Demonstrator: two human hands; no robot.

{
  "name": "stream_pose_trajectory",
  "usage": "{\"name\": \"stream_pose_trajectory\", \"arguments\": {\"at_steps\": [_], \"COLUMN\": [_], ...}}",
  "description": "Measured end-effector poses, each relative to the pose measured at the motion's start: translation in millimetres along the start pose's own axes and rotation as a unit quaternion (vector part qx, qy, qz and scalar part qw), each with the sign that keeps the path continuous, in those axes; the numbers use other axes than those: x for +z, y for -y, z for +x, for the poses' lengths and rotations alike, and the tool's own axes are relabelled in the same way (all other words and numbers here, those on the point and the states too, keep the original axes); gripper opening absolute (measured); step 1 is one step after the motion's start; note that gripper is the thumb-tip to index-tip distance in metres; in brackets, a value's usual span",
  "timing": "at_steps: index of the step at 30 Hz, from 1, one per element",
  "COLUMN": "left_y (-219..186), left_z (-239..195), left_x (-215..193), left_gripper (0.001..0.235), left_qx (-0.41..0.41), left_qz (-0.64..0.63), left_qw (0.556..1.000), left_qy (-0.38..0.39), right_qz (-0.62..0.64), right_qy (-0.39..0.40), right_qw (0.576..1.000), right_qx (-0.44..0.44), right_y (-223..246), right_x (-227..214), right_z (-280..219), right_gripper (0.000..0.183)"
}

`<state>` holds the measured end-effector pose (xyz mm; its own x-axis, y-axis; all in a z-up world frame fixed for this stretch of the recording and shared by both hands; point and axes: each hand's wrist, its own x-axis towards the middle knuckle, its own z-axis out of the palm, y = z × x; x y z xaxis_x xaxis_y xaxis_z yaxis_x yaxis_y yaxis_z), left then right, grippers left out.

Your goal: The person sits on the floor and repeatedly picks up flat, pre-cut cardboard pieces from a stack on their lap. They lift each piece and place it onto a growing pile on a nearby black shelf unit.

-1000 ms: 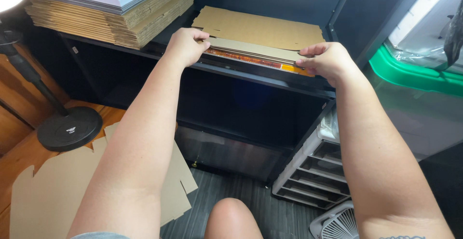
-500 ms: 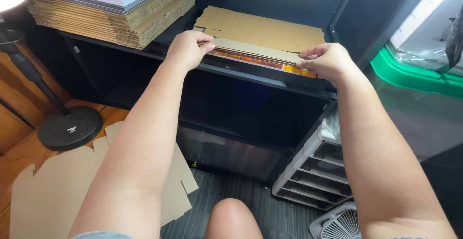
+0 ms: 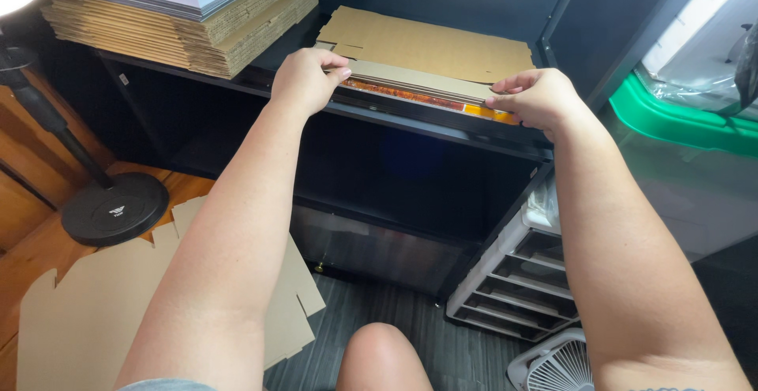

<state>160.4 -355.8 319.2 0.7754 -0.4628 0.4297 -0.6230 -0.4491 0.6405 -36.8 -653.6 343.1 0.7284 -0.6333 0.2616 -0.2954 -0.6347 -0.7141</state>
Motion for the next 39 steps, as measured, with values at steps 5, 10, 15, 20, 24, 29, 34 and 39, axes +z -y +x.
{"name": "stream_pose_trajectory", "arguments": {"at_steps": [5, 10, 15, 20, 24, 29, 34, 39], "left_y": [3, 20, 32, 75, 136, 224, 268, 276], "left_z": [-1, -10, -79, -180, -274, -382, -478, -522], "left_x": [-1, -2, -17, -24, -36, -65, -93, -99], "left_gripper": [0.02, 0.028, 0.024, 0.024, 0.03, 0.031, 0.037, 0.058], "left_qx": [0.017, 0.052, 0.118, 0.022, -0.133, -0.269, -0.414, -0.493], "left_qz": [-0.002, 0.001, -0.139, -0.155, -0.145, -0.1, 0.106, 0.191], "left_qw": [1.0, 0.996, 0.972, 0.981, 0.976, 0.939, 0.876, 0.823], "left_qy": [-0.017, -0.071, -0.148, -0.118, -0.092, -0.192, -0.223, -0.206], "right_qz": [0.016, -0.144, -0.047, 0.103, 0.194, 0.179, 0.078, 0.031], "right_qy": [-0.01, -0.061, -0.144, -0.03, 0.056, 0.131, 0.179, 0.209], "right_qw": [1.0, 0.988, 0.961, 0.971, 0.966, 0.97, 0.98, 0.977], "right_qx": [-0.004, -0.005, -0.231, -0.215, -0.162, -0.097, -0.036, 0.038], "right_y": [1, 24, 26, 53, 31, -24, -71, -101], "right_x": [-3, -15, 17, 81, 160, 284, 364, 388], "right_z": [-6, -34, -75, -136, -157, -178, -224, -255], "right_gripper": [0.039, 0.05, 0.033, 0.03, 0.036, 0.035, 0.045, 0.053]}}
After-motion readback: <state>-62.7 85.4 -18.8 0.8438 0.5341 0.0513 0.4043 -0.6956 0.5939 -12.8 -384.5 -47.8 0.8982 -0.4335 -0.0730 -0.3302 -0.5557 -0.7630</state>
